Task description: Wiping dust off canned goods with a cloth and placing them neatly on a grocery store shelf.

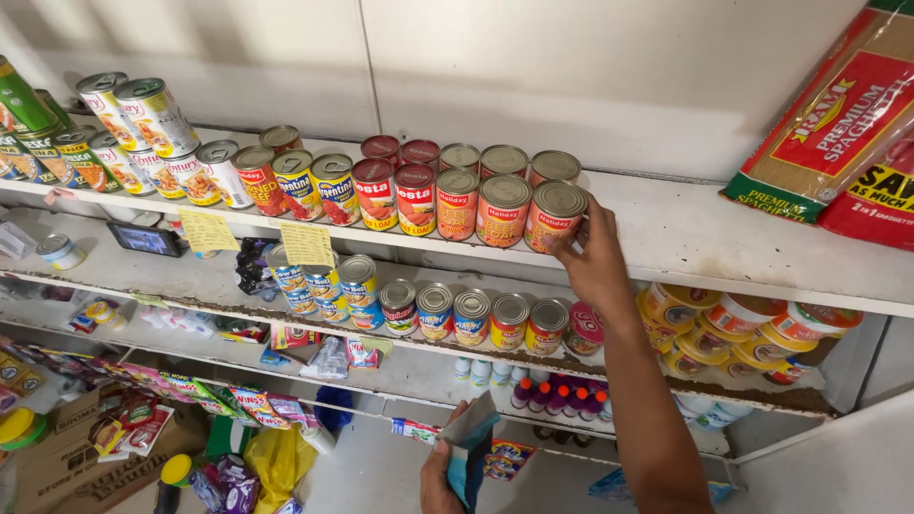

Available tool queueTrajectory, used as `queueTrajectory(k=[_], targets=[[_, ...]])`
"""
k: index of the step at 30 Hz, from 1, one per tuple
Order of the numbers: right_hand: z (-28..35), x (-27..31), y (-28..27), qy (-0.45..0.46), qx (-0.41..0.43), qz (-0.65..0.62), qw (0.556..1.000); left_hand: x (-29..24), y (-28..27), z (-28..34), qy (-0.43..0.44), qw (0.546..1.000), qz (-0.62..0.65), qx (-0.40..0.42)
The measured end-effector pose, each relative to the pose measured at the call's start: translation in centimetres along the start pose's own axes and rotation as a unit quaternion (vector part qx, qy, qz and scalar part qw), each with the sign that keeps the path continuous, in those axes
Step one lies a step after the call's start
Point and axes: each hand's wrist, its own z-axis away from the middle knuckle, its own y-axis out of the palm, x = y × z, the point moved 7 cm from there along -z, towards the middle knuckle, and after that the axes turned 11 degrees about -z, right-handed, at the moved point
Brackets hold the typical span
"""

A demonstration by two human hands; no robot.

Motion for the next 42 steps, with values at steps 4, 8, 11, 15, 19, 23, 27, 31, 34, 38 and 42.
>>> queueTrajectory(k=[4,8,11,15,19,23,27,31,34,38,42], targets=[[-0.1,0.2,0.0,0.005,0.001,0.031,0.999,0.8,-0.6,-0.2,-0.023,1.0,0.011,-0.01],[-0.2,0.3,0.0,-0.007,0.019,0.049,0.999,1.5,-0.8,-0.4,-0.019,0.999,0.036,0.014],[-0.3,0.5,0.1,0.0,0.023,0.045,0.999,1.4,-0.6,-0.4,-0.007,0.999,0.037,0.021],[-0.3,0.6,0.1,0.037,0.021,0.031,0.999,1.6,-0.9,-0.6,-0.013,1.0,0.008,0.018],[-0.5,0.1,0.1,0.056,0.021,0.011,0.998,1.4,-0.6,-0.3,-0.024,1.0,0.009,0.004],[-0.4,-0.3,-0.3,0.011,0.019,0.05,0.999,0.9,0.0,0.1,-0.013,1.0,0.02,0.003],[-0.6,-0.8,-0.3,0.003,0.019,0.026,0.999,0.0,0.2,0.4,-0.028,1.0,-0.004,-0.013],[-0.6,-0.5,-0.2,0.037,0.02,0.033,0.999,0.3,-0.1,0.4,-0.021,0.999,0.017,-0.028],[-0.6,-0.6,-0.2,0.036,0.029,0.012,0.999,0.6,-0.1,0.3,-0.031,0.999,0.026,-0.014],[-0.5,0.0,0.0,0.037,0.032,0.035,0.998,0.5,-0.2,0.4,-0.042,0.999,-0.002,-0.025],[-0.6,0.0,-0.3,0.039,0.018,0.062,0.997,0.7,-0.3,0.2,-0.01,1.0,0.016,0.005]])
